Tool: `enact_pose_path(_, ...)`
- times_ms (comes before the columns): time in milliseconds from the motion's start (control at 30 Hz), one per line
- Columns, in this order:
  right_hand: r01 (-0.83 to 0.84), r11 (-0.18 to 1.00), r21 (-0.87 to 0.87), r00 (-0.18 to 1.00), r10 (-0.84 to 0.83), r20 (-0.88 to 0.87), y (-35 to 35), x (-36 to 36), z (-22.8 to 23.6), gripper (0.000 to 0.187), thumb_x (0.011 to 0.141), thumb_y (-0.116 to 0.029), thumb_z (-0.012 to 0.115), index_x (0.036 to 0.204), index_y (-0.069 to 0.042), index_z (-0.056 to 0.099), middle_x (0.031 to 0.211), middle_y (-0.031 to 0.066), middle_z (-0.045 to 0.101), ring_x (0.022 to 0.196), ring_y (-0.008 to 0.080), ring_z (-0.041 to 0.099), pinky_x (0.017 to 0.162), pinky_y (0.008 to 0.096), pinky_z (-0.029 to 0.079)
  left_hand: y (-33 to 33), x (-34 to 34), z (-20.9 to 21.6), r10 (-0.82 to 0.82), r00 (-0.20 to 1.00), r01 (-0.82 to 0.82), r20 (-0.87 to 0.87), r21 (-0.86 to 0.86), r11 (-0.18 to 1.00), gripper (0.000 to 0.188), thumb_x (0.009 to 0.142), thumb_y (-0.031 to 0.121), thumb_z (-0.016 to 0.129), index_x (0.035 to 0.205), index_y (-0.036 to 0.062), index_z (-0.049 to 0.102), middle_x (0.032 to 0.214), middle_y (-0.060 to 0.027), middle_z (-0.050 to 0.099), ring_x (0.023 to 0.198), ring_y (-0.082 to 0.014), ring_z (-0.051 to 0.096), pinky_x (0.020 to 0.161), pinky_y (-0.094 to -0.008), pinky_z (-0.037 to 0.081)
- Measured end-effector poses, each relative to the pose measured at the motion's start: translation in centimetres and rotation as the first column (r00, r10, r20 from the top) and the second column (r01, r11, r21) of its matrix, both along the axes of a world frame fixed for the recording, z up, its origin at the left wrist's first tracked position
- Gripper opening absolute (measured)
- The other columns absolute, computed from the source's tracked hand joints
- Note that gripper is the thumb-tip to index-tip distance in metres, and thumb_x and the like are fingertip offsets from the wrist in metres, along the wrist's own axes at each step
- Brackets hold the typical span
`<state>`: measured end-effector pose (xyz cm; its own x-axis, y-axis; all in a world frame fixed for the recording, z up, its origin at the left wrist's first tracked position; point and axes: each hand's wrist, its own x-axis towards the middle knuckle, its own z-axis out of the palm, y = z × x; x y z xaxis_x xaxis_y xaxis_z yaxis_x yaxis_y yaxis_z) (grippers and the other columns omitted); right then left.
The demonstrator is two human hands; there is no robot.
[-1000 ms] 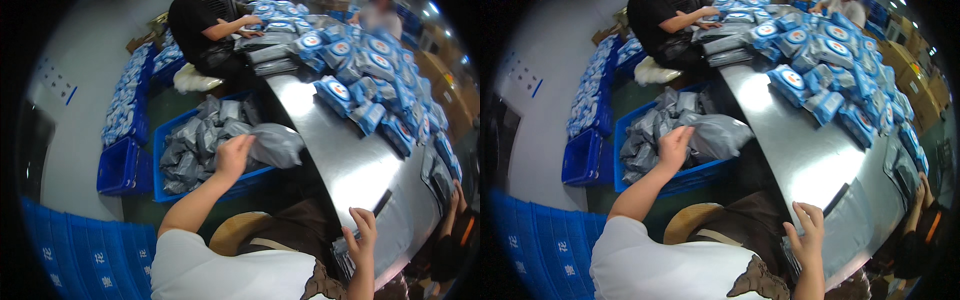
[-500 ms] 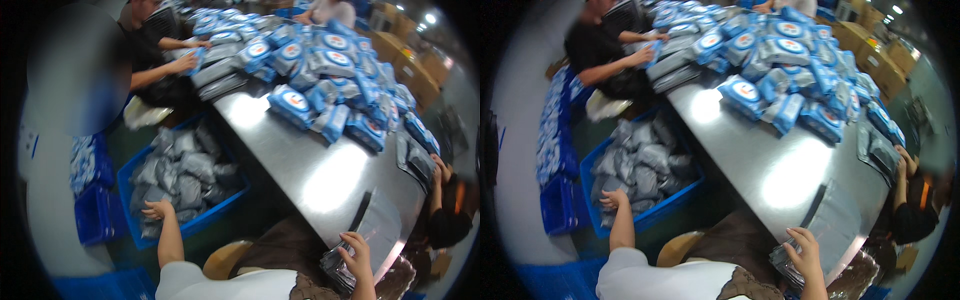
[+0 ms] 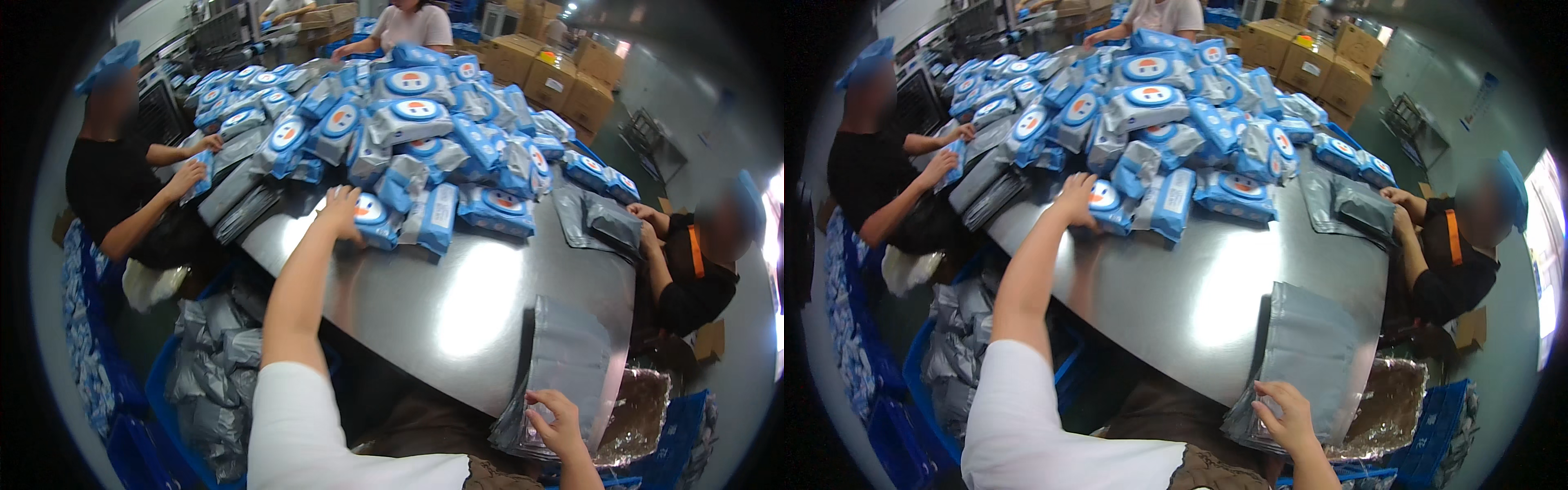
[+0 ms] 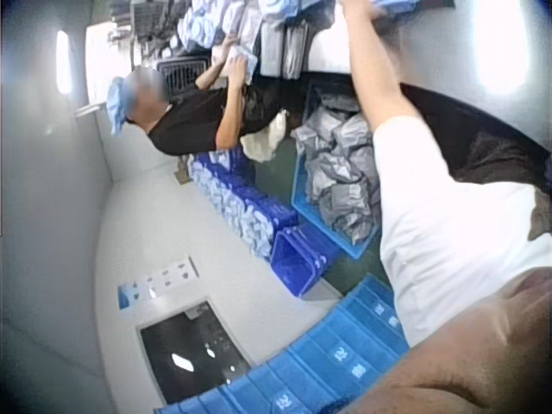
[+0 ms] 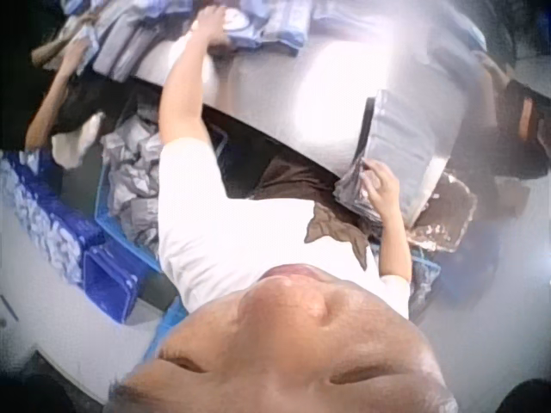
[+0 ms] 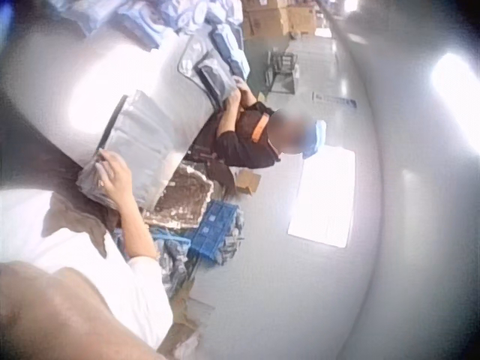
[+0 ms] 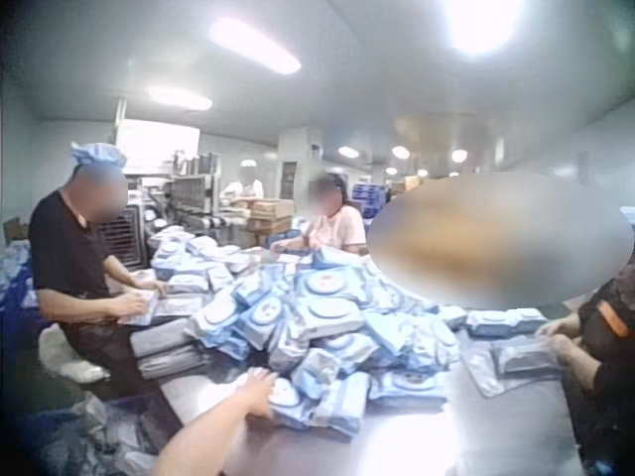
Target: The person repeatedly picks up blue packages of wipes from a pile on a metal table, places them into grey plastic shipping bags, and then folds the bags closed. The packed items are then placed into a blue crate.
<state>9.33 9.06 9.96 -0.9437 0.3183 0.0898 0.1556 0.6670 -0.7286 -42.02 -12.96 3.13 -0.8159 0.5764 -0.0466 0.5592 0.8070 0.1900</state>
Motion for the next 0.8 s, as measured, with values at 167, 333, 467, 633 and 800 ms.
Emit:
enact_pose_path(167, 0.033, 0.999, -0.041, 0.999, -0.032, 0.019, 1.2, 2.1, -0.6, 0.034, 0.077, -0.010, 0.070, 0.111, -0.006, 0.064, 0.101, 0.0123, 0.066, 0.095, 0.0279, 0.063, 0.085, 0.0345, 0.048, -3.1, 9.6, 1.6, -0.248, 0.969, 0.244, 0.009, 0.144, 0.959, 0.101, 0.048, 0.028, 0.085, 0.133, 0.0040, 0.037, 0.137, -0.0217, 0.034, 0.129, -0.0426, 0.029, 0.106, -0.0480, 0.033)
enact_pose_path(333, -0.150, 0.981, 0.123, 0.977, 0.166, -0.134, -0.7, -1.8, 0.2, 0.064, 0.072, -0.024, 0.077, 0.131, -0.017, 0.053, 0.139, 0.0212, 0.039, 0.125, 0.0385, 0.040, 0.103, 0.0460, 0.034, 0.4, 22.1, 4.7, -0.529, 0.845, 0.516, -0.077, 0.373, 0.771, 0.075, 0.056, 0.024, 0.082, 0.121, 0.0048, 0.049, 0.125, -0.0174, 0.043, 0.123, -0.0411, 0.035, 0.103, -0.0486, 0.034)
enact_pose_path(467, -0.155, 0.901, 0.404, 0.982, 0.184, -0.035, -0.7, -2.0, 2.7, 0.086, 0.063, -0.032, 0.083, 0.138, -0.035, 0.041, 0.143, 0.0239, 0.028, 0.127, 0.0461, 0.033, 0.105, 0.0536, 0.026, 6.5, 30.5, 9.5, -0.701, 0.674, 0.696, -0.233, 0.521, 0.495, 0.063, 0.057, 0.018, 0.081, 0.115, 0.0093, 0.056, 0.120, -0.0129, 0.048, 0.117, -0.0384, 0.040, 0.097, -0.0482, 0.036)
enact_pose_path(633, 0.183, 0.827, -0.531, 0.934, -0.315, -0.170, 5.1, 6.7, 3.0, 0.088, 0.065, -0.023, 0.075, 0.142, -0.012, 0.034, 0.131, 0.0168, 0.045, 0.118, 0.0289, 0.048, 0.099, 0.0412, 0.041, 12.7, 35.9, 10.3, -0.457, 0.740, 0.641, -0.493, 0.722, 0.259, 0.043, 0.061, 0.011, 0.080, 0.101, 0.0118, 0.064, 0.115, -0.0112, 0.049, 0.111, -0.0345, 0.045, 0.094, -0.0463, 0.038)
enact_pose_path(800, 0.021, 0.053, -0.998, 0.708, -0.706, -0.023, 7.3, 16.9, -0.9, 0.071, 0.075, -0.027, 0.065, 0.135, -0.001, 0.039, 0.122, 0.0135, 0.055, 0.110, 0.0255, 0.057, 0.094, 0.0386, 0.046, 13.4, 42.5, 3.5, -0.770, 0.530, 0.760, -0.357, 0.602, 0.244, 0.019, 0.067, 0.010, 0.076, 0.084, 0.0146, 0.069, 0.106, -0.0074, 0.052, 0.100, -0.0276, 0.046, 0.083, -0.0396, 0.038)
